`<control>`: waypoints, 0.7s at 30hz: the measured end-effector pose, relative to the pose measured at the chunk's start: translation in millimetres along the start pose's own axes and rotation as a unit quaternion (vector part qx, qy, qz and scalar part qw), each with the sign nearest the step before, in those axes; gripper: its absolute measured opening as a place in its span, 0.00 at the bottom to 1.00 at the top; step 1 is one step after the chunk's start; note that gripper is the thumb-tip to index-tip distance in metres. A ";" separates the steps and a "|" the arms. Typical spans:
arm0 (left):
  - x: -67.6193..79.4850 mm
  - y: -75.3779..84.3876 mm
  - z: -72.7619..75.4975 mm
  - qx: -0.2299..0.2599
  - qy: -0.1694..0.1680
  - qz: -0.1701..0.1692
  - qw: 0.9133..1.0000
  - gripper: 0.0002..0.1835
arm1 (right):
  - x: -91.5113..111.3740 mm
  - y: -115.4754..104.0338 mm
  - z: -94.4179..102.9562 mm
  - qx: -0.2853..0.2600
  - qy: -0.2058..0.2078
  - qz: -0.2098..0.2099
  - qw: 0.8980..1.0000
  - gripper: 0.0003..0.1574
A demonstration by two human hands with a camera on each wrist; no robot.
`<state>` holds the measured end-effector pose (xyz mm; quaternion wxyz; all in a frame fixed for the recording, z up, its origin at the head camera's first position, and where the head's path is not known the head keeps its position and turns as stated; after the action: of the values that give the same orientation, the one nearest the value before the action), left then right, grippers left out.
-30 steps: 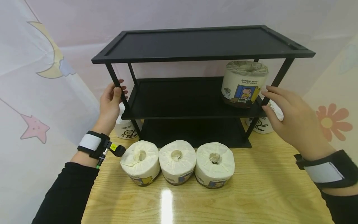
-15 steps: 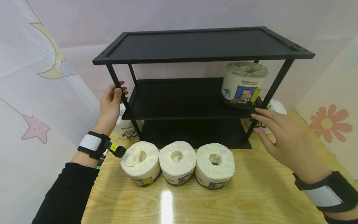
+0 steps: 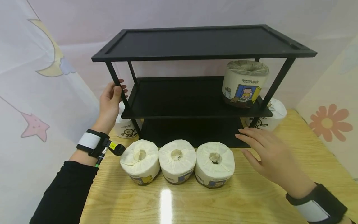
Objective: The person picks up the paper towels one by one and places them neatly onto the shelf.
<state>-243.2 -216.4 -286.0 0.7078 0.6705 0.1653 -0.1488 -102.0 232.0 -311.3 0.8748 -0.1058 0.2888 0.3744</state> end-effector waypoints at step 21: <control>0.6 3.9 4.3 -0.002 -0.019 0.016 1.000 0.31 | 14.6 -25.9 -37.4 -0.042 -0.094 0.078 0.992 0.32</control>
<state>-240.8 -220.5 -282.5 0.7143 0.6688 0.1412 -0.1502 -91.3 207.7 -350.9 0.8610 -0.0839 0.1965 0.4615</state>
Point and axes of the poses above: each hand's wrist, its own x-axis away from the middle knuckle, its own z-axis out of the back of the hand, y = z × x, the point moved 1 cm from there along -x, towards the middle knuckle, and after that the axes turned 6 degrees about -y, right-handed, at the moved point
